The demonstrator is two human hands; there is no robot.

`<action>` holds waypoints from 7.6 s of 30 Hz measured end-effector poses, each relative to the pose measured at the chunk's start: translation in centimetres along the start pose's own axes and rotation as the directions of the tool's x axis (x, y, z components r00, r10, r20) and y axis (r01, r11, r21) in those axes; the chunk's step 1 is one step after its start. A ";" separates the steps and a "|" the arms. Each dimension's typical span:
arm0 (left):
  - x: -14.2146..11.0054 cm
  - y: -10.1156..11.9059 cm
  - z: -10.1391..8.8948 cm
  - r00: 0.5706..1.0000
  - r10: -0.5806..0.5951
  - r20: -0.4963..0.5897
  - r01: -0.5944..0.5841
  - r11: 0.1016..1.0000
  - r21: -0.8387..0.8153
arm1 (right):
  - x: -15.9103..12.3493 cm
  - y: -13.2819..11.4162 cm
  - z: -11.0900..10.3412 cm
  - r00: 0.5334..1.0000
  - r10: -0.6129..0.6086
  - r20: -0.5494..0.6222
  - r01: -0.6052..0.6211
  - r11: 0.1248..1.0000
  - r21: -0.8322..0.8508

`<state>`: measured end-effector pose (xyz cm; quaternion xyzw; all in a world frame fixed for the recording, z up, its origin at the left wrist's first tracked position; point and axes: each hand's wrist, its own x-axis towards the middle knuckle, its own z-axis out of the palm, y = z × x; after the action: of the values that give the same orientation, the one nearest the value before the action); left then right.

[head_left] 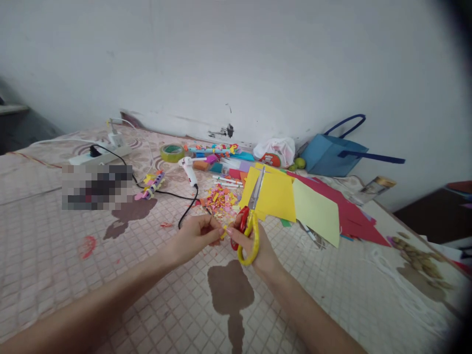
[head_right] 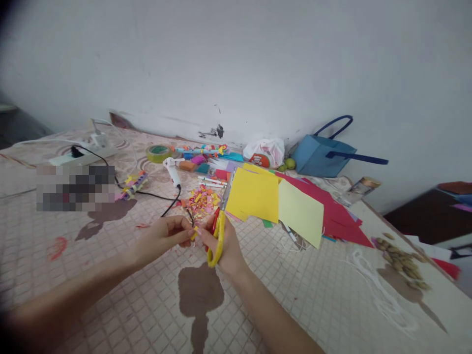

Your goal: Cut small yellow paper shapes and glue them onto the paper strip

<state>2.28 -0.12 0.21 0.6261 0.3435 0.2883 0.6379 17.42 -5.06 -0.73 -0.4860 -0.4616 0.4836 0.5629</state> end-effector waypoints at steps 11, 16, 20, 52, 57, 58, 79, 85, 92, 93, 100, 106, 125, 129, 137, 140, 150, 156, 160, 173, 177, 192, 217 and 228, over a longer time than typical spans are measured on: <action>0.1 -0.5 -0.2 0.996 -0.022 0.086 0.019 0.999 0.033 | 0.2 -0.2 -0.3 0.999 0.027 -0.040 -0.027 1.000 -0.003; 0.3 -0.6 -0.2 0.998 -0.055 0.009 0.055 0.998 -0.024 | 0.2 0.1 -0.3 0.998 0.042 -0.035 -0.041 0.999 0.022; 0.3 -0.6 -0.1 0.996 -0.074 0.056 0.074 0.997 -0.004 | 0.0 0.0 -0.1 0.997 0.076 -0.011 -0.075 0.997 0.021; -0.6 0.6 -1.6 0.984 -0.011 -0.180 -0.030 0.974 -0.224 | -2.0 0.9 1.4 0.993 0.072 0.095 -0.069 0.997 -0.033; -0.7 1.3 -2.5 0.977 0.000 -0.215 -0.053 0.970 -0.238 | -2.7 1.9 1.5 0.982 0.082 0.168 -0.055 0.986 -0.159; -0.7 1.4 -2.6 0.976 0.003 -0.220 -0.057 0.969 -0.240 | -2.8 1.9 1.5 0.977 0.100 0.189 -0.065 0.981 -0.181; 0.6 0.4 -4.3 0.923 0.275 -0.271 -0.191 0.935 0.297 | -1.8 2.4 -0.8 0.986 0.137 0.094 -0.110 0.962 -0.251; 0.2 0.9 -3.9 0.982 0.003 -0.188 -0.066 0.943 -0.326 | -2.6 2.8 0.0 0.953 0.267 0.144 -0.218 0.932 -0.288; -0.5 1.2 -3.6 0.988 0.006 -0.156 -0.065 0.926 -0.371 | -3.3 1.8 0.6 0.960 0.198 0.198 -0.111 0.919 -0.379; -0.5 1.1 -3.6 0.987 0.009 -0.159 -0.070 0.924 -0.377 | -3.3 1.7 0.6 0.961 0.202 0.191 -0.116 0.916 -0.385; -0.6 1.2 -3.6 0.985 0.034 -0.168 -0.083 0.951 -0.296 | -2.9 2.7 0.2 0.942 0.265 0.204 -0.194 0.931 -0.310; -0.6 1.2 -3.7 0.985 0.050 -0.168 -0.092 0.963 -0.252 | -2.9 3.0 0.0 0.944 0.253 0.209 -0.184 0.935 -0.303; -1.3 1.8 -2.6 0.985 0.020 -0.173 -0.086 0.918 -0.386 | -3.6 -0.4 1.1 0.956 0.160 0.245 -0.017 0.865 -0.502; -1.3 1.5 -2.5 0.983 0.026 -0.183 -0.099 0.910 -0.403 | -3.5 -0.4 1.1 0.960 0.149 0.238 0.000 0.848 -0.530; -1.4 1.2 -2.2 0.979 0.036 -0.202 -0.123 0.891 -0.437 | -3.3 -0.2 1.1 0.960 0.127 0.250 0.028 0.843 -0.538; -1.4 1.3 -2.1 0.977 0.031 -0.212 -0.123 0.889 -0.440 | -3.3 -0.2 1.1 0.962 0.124 0.245 0.031 0.837 -0.547; -1.6 1.3 -1.8 0.974 0.000 -0.226 -0.105 0.884 -0.456 | -3.3 0.4 1.1 0.967 0.100 0.235 0.055 0.818 -0.572; -1.6 1.2 -1.7 0.974 0.011 -0.225 -0.116 0.880 -0.460 | -3.3 0.6 0.9 0.970 0.092 0.226 0.055 0.820 -0.570; -1.6 1.3 -1.5 0.970 0.007 -0.241 -0.122 0.875 -0.469 | -3.2 0.6 1.1 0.974 0.089 0.209 0.047 0.821 -0.568; -1.7 1.1 -1.5 0.966 0.014 -0.258 -0.138 0.871 -0.471 | -3.1 0.3 1.3 0.983 0.085 0.166 0.022 0.832 -0.554; -1.8 1.2 -1.6 0.967 0.019 -0.255 -0.134 0.886 -0.443 | -3.1 0.8 1.0 0.980 0.085 0.182 0.033 0.826 -0.563; -1.6 1.3 -1.9 0.967 0.018 -0.252 -0.126 0.899 -0.420 | -3.0 0.6 1.1 0.985 0.087 0.146 0.008 0.832 -0.555; -1.5 1.1 -2.1 0.966 0.027 -0.257 -0.133 0.904 -0.405 | -2.9 0.2 1.1 0.983 0.106 0.148 -0.004 0.826 -0.563; -1.4 1.0 -2.3 0.963 0.029 -0.266 -0.138 0.904 -0.404 | -3.0 0.2 1.4 0.981 0.150 0.121 -0.055 0.819 -0.571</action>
<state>-0.30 0.20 1.38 0.4466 0.3251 0.4603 0.6949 15.73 -7.86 -0.94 -0.6145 -0.6007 0.3923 0.3280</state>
